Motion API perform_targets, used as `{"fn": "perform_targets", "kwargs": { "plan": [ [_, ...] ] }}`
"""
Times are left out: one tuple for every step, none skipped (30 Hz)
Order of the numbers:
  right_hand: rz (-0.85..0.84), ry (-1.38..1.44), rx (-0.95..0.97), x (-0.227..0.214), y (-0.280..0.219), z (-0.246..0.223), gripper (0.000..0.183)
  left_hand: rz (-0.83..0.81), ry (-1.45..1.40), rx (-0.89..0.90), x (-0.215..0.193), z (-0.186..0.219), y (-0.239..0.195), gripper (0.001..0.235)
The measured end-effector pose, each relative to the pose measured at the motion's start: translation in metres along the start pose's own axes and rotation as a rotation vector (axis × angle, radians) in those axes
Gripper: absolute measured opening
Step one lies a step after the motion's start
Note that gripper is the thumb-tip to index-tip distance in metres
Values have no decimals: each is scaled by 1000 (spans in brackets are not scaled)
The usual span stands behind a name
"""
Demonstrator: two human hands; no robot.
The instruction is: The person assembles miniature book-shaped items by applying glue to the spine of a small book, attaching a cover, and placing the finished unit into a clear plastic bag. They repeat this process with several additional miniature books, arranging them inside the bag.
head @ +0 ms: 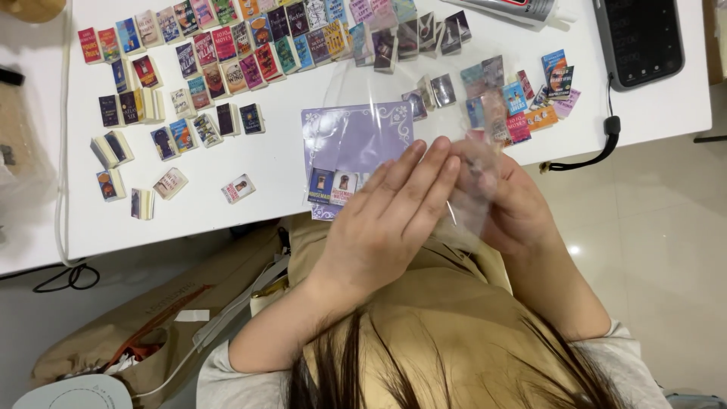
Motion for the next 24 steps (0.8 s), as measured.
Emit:
{"fn": "perform_targets", "kwargs": {
  "plan": [
    [85, -3, 13, -9, 0, 1, 63, 0, 49, -21, 2, -2, 0, 41],
    [170, -6, 25, -17, -1, 2, 77, 0, 97, -43, 4, -3, 0, 40],
    [173, -4, 24, -19, 2, 2, 77, -2, 95, -40, 6, -2, 1, 40],
    [118, 25, -33, -16, 6, -4, 60, 15, 117, -53, 6, -3, 2, 40],
    [63, 54, -91, -13, 9, -10, 44, 32, 140, -67, 5, -3, 2, 41],
    [65, 55, -91, -12, 10, -11, 44, 31, 139, -65, 7, -2, 2, 41],
    [55, 51, -79, -10, 14, -11, 37, 49, 133, -72, 6, -3, 2, 40],
    [45, 48, -68, -8, 17, -11, 31, 67, 127, -78, 5, -3, 2, 40],
    [43, 48, -70, -1, 20, -11, 31, 68, 129, -76, 1, -4, 2, 40],
    [72, 24, -54, 4, 23, -9, 38, 34, -54, -103, 0, -10, 1, 42],
    [99, -1, -36, 10, 26, -7, 47, 2, -237, -132, 1, -15, 1, 46],
    [96, -2, -37, 5, 24, -2, 47, 4, -234, -132, 3, -15, -1, 46],
    [157, -116, -35, -5, 20, 1, 32, 19, -341, -157, 5, -18, -4, 49],
    [218, -230, -33, -15, 16, 3, 21, 34, -449, -182, 8, -22, -6, 54],
    [211, -231, -32, -13, 14, 4, 21, 38, -444, -184, 8, -22, -5, 54],
    [194, -237, -10, -10, 13, 7, 26, 51, -448, -191, 7, -22, -4, 50],
    [179, -244, 8, -8, 11, 10, 32, 64, -453, -193, 6, -23, -2, 46],
    [176, -245, 4, -4, 13, 6, 32, 66, -449, -190, 7, -22, -2, 46],
    [128, -233, 44, 3, 16, 7, 31, 39, -423, -193, 10, -22, -1, 47],
    [80, -222, 83, 11, 18, 8, 34, 13, -397, -195, 14, -22, 0, 49],
    [77, -225, 76, 7, 19, 8, 34, 16, -393, -189, 15, -20, 0, 49],
    [59, -176, 100, 5, 20, 13, 30, -11, -318, -184, 18, -17, 1, 52],
    [39, -129, 126, 3, 22, 16, 26, -34, -243, -182, 21, -15, 1, 55],
    [33, -134, 122, 5, 22, 17, 26, -28, -238, -179, 21, -13, 1, 55]
  ]
}}
Point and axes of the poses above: each hand's wrist, its own y-axis towards the middle knuckle, its own x-axis out of the palm, z = x × y, the point moved 10 cm from there along y, towards the middle knuckle, and after that the axes turned 7 degrees about -z, right-handed, at the moved point
